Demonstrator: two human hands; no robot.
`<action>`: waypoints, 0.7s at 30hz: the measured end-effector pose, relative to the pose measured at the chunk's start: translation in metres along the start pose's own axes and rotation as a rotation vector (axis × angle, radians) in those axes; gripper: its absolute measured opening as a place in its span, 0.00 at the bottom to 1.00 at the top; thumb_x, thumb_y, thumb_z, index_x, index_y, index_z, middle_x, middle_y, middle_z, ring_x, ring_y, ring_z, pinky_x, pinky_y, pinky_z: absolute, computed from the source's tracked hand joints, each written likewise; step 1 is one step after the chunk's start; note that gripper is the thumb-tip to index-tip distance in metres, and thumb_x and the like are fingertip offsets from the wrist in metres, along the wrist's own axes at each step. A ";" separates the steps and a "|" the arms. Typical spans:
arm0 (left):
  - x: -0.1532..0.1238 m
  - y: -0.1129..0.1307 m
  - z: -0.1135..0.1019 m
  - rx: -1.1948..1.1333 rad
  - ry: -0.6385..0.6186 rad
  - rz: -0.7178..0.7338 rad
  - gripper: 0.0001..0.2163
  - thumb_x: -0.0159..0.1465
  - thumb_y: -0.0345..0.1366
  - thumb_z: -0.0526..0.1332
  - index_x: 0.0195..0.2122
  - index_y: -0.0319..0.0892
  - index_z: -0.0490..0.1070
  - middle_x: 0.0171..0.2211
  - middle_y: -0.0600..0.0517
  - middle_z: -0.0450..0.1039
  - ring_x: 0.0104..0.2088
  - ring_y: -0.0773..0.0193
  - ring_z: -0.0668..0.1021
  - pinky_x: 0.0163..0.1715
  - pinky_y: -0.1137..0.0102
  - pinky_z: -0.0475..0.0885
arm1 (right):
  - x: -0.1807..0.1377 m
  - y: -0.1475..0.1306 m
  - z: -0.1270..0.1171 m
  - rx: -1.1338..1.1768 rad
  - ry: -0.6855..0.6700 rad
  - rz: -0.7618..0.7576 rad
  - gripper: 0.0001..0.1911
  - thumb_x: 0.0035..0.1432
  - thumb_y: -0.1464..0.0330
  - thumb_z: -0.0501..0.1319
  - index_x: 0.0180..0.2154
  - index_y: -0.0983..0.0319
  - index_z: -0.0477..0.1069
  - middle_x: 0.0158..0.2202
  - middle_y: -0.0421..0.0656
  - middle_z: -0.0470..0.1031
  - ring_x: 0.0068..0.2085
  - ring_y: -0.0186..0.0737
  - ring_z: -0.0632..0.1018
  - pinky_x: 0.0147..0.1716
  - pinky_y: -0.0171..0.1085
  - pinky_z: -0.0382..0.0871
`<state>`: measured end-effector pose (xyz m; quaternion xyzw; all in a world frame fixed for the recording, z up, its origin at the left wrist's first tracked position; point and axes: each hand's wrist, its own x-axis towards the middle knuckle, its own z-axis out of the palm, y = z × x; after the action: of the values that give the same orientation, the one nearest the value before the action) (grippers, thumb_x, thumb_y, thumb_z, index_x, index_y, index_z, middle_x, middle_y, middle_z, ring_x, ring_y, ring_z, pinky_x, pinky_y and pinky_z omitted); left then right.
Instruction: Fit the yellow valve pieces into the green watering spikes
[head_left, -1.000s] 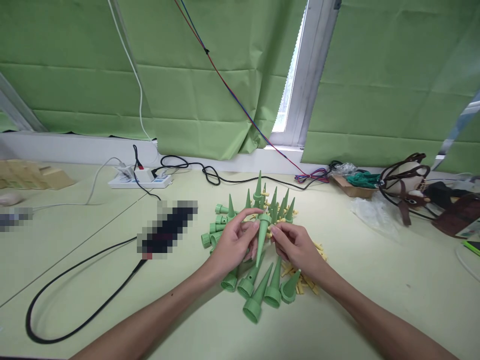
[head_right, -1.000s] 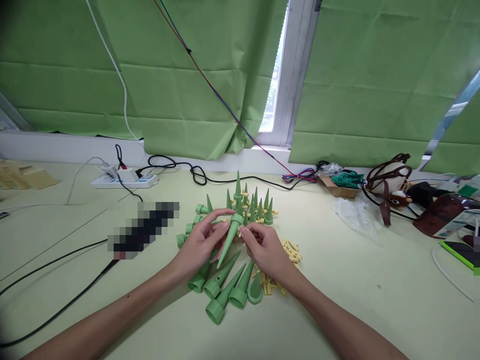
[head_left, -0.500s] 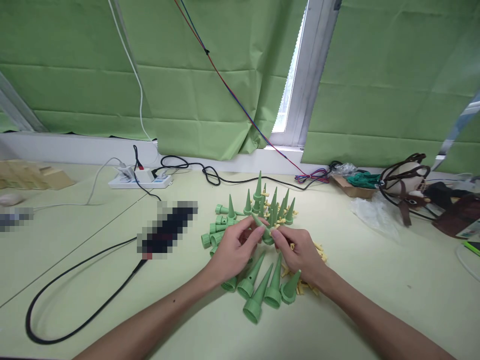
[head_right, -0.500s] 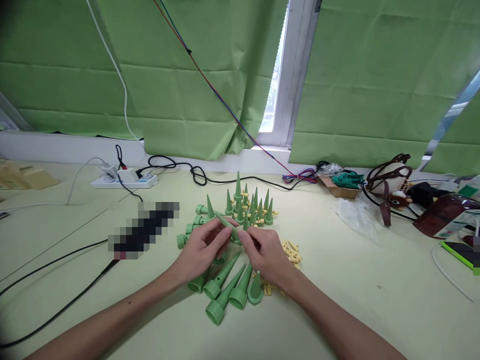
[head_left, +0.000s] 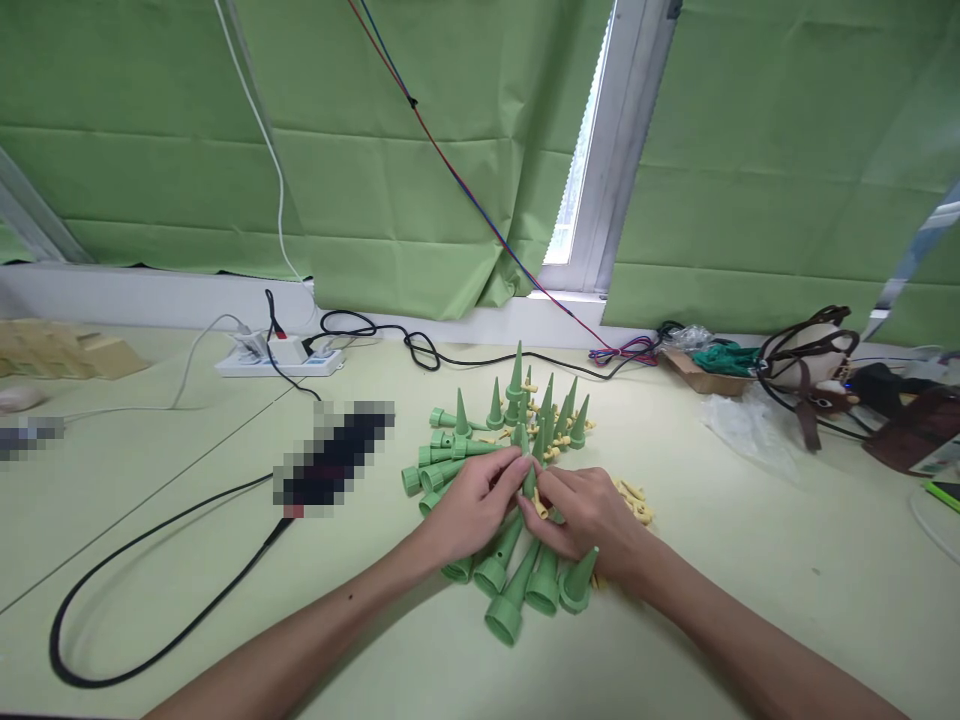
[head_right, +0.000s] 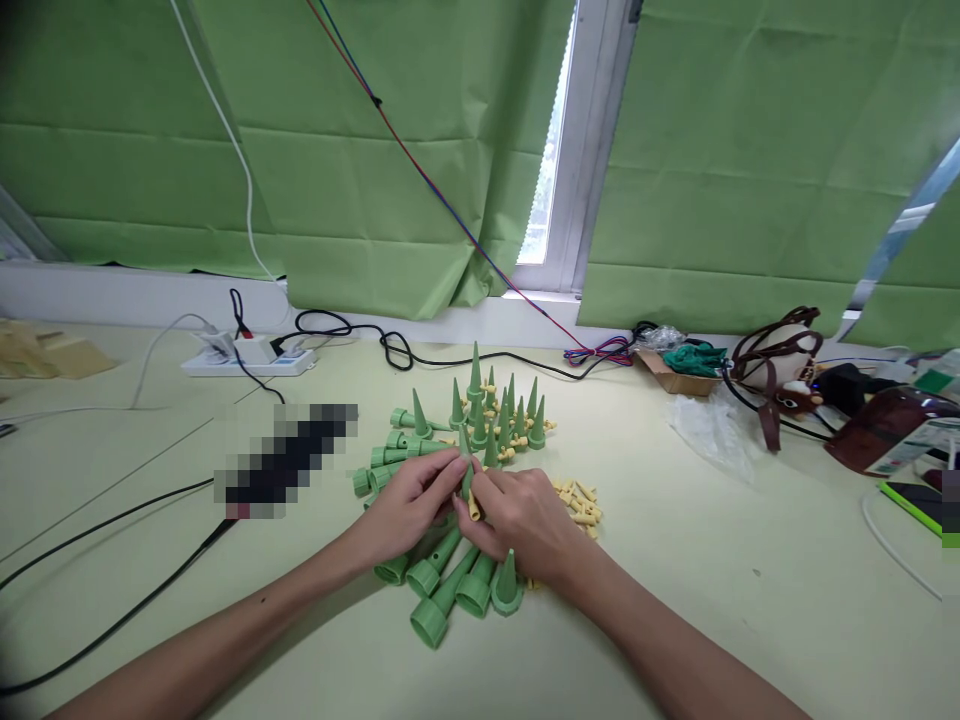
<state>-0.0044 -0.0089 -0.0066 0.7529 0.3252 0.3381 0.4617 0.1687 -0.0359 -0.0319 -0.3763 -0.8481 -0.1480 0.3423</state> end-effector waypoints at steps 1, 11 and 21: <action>0.000 -0.001 0.000 0.009 0.003 0.000 0.18 0.71 0.47 0.49 0.27 0.41 0.60 0.23 0.57 0.54 0.23 0.70 0.58 0.21 0.74 0.56 | 0.000 0.000 0.001 -0.003 0.003 0.003 0.14 0.66 0.69 0.53 0.26 0.60 0.61 0.20 0.38 0.67 0.20 0.33 0.64 0.21 0.36 0.48; 0.001 -0.004 -0.001 0.053 0.019 -0.005 0.19 0.70 0.47 0.49 0.26 0.41 0.57 0.22 0.57 0.54 0.23 0.70 0.59 0.22 0.74 0.57 | 0.002 -0.003 0.005 0.002 -0.003 -0.001 0.14 0.66 0.70 0.52 0.26 0.60 0.61 0.20 0.38 0.67 0.20 0.33 0.62 0.21 0.37 0.48; 0.001 0.003 -0.002 0.052 0.061 0.001 0.18 0.70 0.47 0.50 0.26 0.41 0.59 0.22 0.57 0.54 0.23 0.69 0.60 0.22 0.73 0.57 | 0.001 0.002 -0.001 0.123 -0.021 0.053 0.13 0.66 0.65 0.54 0.27 0.60 0.62 0.20 0.37 0.65 0.20 0.32 0.61 0.22 0.35 0.50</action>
<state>-0.0053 -0.0078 -0.0032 0.7541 0.3476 0.3524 0.4316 0.1697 -0.0342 -0.0307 -0.3782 -0.8489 -0.0824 0.3599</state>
